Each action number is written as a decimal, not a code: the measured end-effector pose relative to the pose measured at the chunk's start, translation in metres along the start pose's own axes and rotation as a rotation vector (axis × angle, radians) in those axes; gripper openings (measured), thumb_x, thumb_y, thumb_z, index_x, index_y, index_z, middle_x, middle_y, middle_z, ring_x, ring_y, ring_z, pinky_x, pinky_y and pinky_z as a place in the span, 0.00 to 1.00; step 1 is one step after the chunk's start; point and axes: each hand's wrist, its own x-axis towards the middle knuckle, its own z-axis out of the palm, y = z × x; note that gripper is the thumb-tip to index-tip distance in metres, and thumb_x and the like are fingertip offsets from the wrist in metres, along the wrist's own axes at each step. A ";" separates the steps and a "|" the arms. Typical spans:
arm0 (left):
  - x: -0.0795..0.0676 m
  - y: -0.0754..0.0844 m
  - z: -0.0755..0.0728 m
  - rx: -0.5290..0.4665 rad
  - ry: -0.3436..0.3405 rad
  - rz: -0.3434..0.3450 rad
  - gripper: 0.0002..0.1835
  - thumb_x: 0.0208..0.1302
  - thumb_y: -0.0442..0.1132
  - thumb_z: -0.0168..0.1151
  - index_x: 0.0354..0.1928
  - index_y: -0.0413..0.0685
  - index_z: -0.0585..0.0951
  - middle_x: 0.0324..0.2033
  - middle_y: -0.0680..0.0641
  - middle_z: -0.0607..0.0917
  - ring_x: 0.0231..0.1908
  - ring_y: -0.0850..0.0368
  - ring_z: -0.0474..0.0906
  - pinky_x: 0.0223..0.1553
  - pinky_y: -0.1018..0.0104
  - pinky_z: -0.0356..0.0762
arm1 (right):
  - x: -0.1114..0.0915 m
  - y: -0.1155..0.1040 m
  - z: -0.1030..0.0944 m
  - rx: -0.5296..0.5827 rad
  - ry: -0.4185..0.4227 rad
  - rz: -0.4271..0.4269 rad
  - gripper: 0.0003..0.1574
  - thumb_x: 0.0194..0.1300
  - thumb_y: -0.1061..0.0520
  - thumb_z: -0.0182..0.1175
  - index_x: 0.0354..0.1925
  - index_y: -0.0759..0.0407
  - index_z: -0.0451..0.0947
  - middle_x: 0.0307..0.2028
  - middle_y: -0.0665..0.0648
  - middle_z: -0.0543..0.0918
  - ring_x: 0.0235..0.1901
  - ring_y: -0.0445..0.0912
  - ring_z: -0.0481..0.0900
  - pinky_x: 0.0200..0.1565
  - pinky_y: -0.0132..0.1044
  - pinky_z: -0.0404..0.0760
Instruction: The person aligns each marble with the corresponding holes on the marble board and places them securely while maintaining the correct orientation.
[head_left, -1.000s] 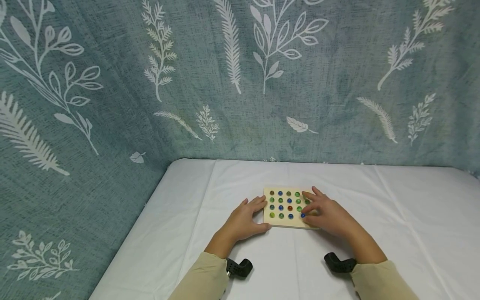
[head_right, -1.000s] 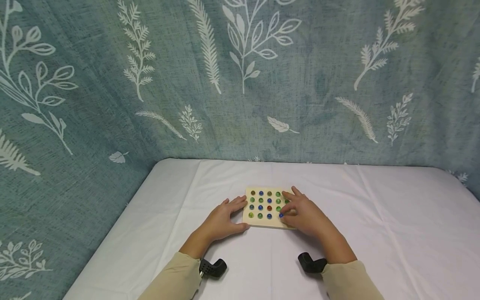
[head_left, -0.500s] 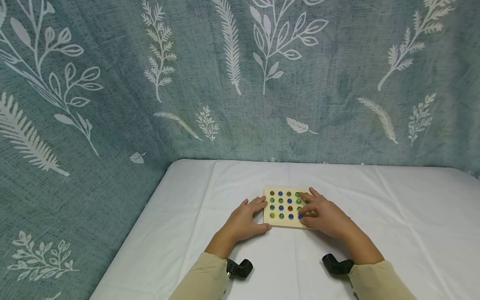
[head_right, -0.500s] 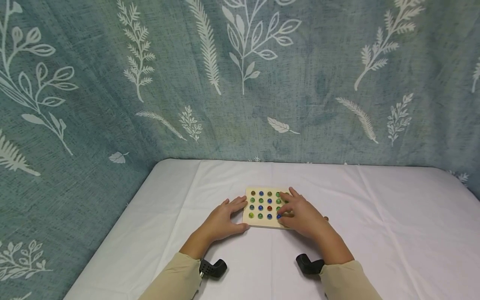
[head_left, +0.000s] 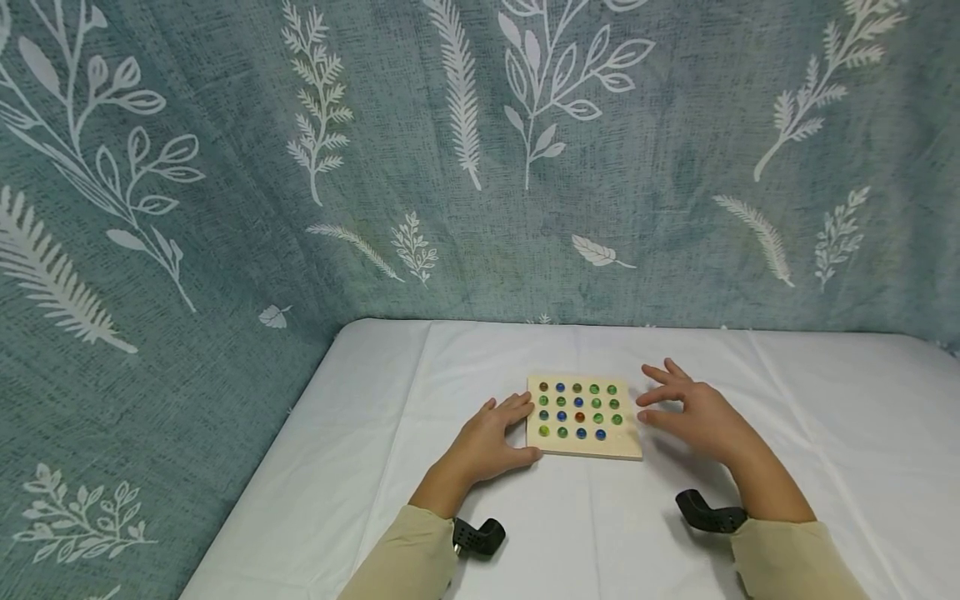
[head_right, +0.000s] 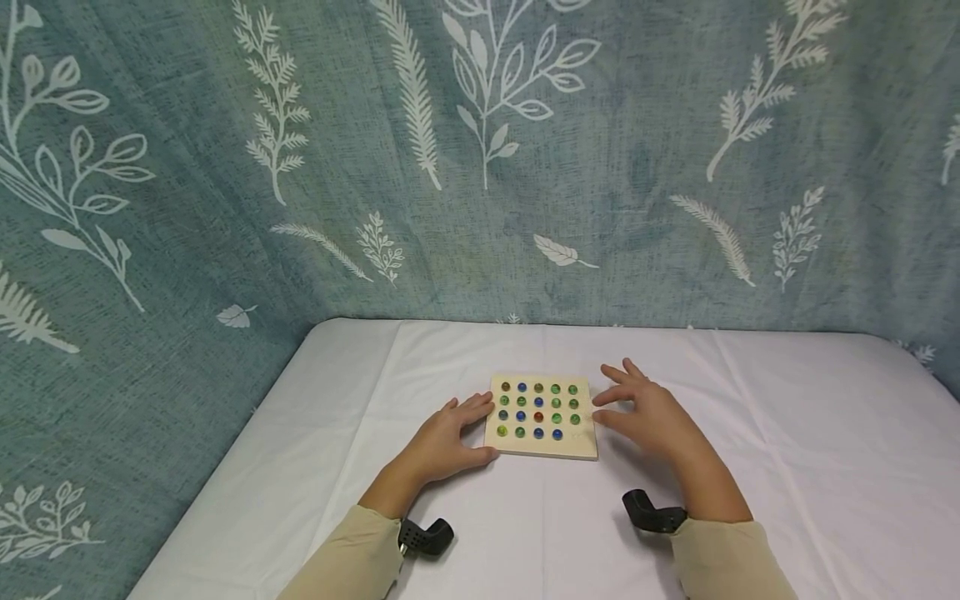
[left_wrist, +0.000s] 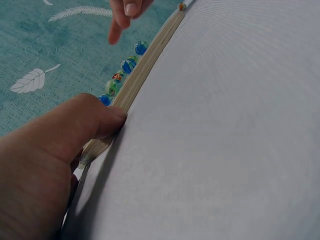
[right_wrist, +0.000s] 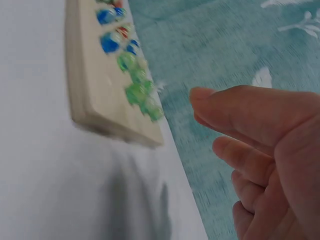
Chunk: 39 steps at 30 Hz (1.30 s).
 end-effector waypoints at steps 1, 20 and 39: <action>0.000 0.000 0.000 -0.001 0.000 0.000 0.42 0.50 0.56 0.69 0.68 0.57 0.67 0.68 0.63 0.61 0.69 0.66 0.54 0.73 0.62 0.46 | -0.001 0.003 -0.004 0.001 0.003 0.012 0.23 0.59 0.44 0.63 0.48 0.57 0.82 0.71 0.59 0.57 0.73 0.58 0.37 0.57 0.64 0.67; -0.001 0.000 0.001 0.002 0.007 0.003 0.41 0.50 0.56 0.69 0.67 0.58 0.67 0.68 0.64 0.61 0.69 0.66 0.55 0.73 0.62 0.46 | -0.020 0.061 -0.032 0.055 -0.066 0.194 0.32 0.53 0.37 0.65 0.46 0.60 0.82 0.70 0.65 0.57 0.71 0.66 0.37 0.63 0.71 0.47; -0.001 0.000 0.001 0.004 0.005 -0.001 0.41 0.50 0.56 0.69 0.67 0.58 0.67 0.68 0.63 0.62 0.69 0.66 0.55 0.73 0.62 0.45 | -0.019 0.063 -0.022 0.031 -0.074 0.148 0.22 0.46 0.41 0.71 0.36 0.52 0.86 0.69 0.66 0.57 0.71 0.66 0.38 0.64 0.71 0.45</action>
